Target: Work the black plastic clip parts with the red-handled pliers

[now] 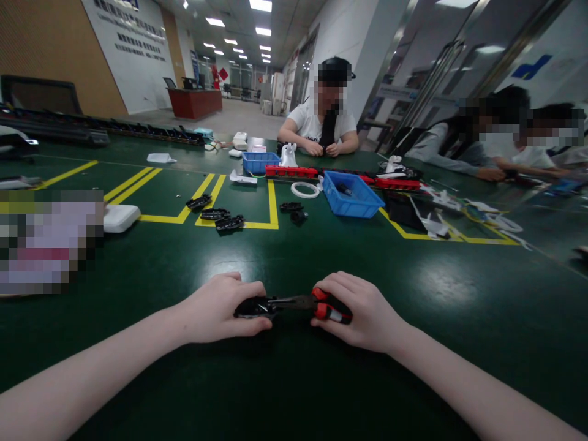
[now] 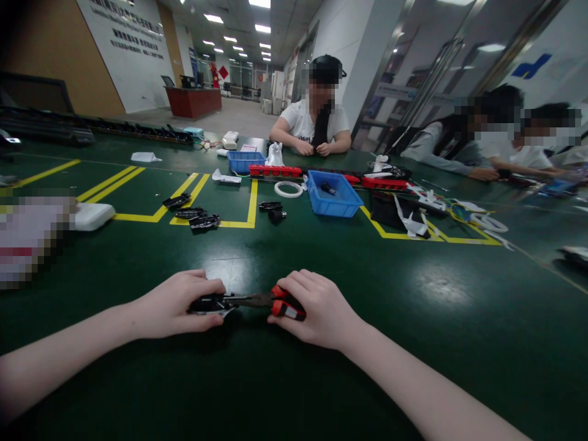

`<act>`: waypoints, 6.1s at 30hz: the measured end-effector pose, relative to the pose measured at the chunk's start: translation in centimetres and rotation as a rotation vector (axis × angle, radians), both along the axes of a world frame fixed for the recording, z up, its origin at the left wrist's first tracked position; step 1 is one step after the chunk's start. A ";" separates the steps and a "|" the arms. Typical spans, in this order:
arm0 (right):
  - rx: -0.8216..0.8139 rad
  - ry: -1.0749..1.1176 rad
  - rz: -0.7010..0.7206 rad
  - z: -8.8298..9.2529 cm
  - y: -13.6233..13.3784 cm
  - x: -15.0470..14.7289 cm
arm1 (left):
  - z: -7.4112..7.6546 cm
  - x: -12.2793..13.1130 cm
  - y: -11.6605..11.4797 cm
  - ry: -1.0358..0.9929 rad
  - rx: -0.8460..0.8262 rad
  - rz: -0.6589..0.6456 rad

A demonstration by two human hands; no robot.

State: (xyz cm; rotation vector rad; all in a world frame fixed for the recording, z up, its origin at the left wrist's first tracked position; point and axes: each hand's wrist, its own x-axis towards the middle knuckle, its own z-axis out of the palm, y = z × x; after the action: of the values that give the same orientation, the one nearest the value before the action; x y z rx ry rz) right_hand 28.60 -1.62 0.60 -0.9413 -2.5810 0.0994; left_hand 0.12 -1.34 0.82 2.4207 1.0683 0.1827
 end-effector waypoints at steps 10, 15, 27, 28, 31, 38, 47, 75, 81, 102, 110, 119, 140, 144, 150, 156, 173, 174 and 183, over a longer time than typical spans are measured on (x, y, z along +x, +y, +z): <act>0.230 -0.068 0.019 0.0 0.0 0.3 | -0.1 0.0 0.2 0.019 0.016 -0.023; 0.297 -0.077 0.040 0.2 0.0 0.2 | 0.0 0.1 0.2 0.034 0.017 -0.029; 0.114 -0.014 0.012 0.0 0.0 0.2 | -0.3 -0.1 0.1 -0.050 -0.029 0.018; 0.099 -0.012 0.010 0.0 0.0 0.1 | -0.3 -0.1 0.1 -0.054 -0.031 0.021; 0.059 -0.003 -0.002 0.1 0.0 0.1 | -0.3 -0.1 0.1 -0.066 -0.042 0.036; 0.042 0.023 -0.017 0.1 0.1 0.1 | -0.1 0.0 0.1 -0.078 -0.031 0.059; 0.038 0.029 -0.037 0.2 0.1 0.3 | 0.1 0.0 0.0 -0.076 -0.052 0.062; -0.029 0.037 -0.027 0.8 -0.2 0.0 | -0.2 -0.1 0.0 -0.079 -0.021 0.009; -0.048 0.029 -0.028 0.9 -0.2 0.1 | -0.1 -0.2 0.0 -0.073 -0.014 0.011; 0.106 -0.061 -0.006 0.6 0.2 0.5 | -0.3 -0.2 -0.1 -0.078 -0.015 -0.002; 0.201 -0.094 0.006 0.6 0.1 0.5 | -0.2 -0.1 0.1 -0.053 0.007 -0.030; 0.009 -0.049 -0.032 0.2 0.6 0.5 | -0.3 0.0 0.1 -0.026 0.010 -0.004; 0.123 -0.006 0.004 -0.3 0.3 0.2 | -0.2 0.0 0.1 -0.020 0.019 -0.016; 0.212 -0.007 0.011 -0.3 0.3 0.2 | -0.3 0.0 0.1 -0.014 0.023 -0.019; 0.263 -0.033 0.020 0.0 0.2 0.2 | -0.3 0.0 0.1 -0.021 0.025 -0.020; 0.201 -0.013 0.030 0.1 0.1 0.1 | -0.2 -0.1 0.1 -0.032 0.024 -0.029; 0.100 0.020 0.025 0.0 0.1 0.1 | -0.3 -0.2 0.1 -0.029 0.029 -0.035; 0.100 0.012 0.025 0.0 0.1 0.1 | -0.3 -0.2 0.0 -0.034 0.028 -0.036; 0.061 -0.013 0.017 -0.3 0.1 0.0 | -0.6 -0.4 0.1 -0.044 0.027 -0.046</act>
State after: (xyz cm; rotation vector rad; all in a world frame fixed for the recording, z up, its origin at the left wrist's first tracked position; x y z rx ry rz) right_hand 28.60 -1.54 0.27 -0.9011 -2.5891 0.0188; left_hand -0.23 -1.19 0.23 2.4508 0.9963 0.2355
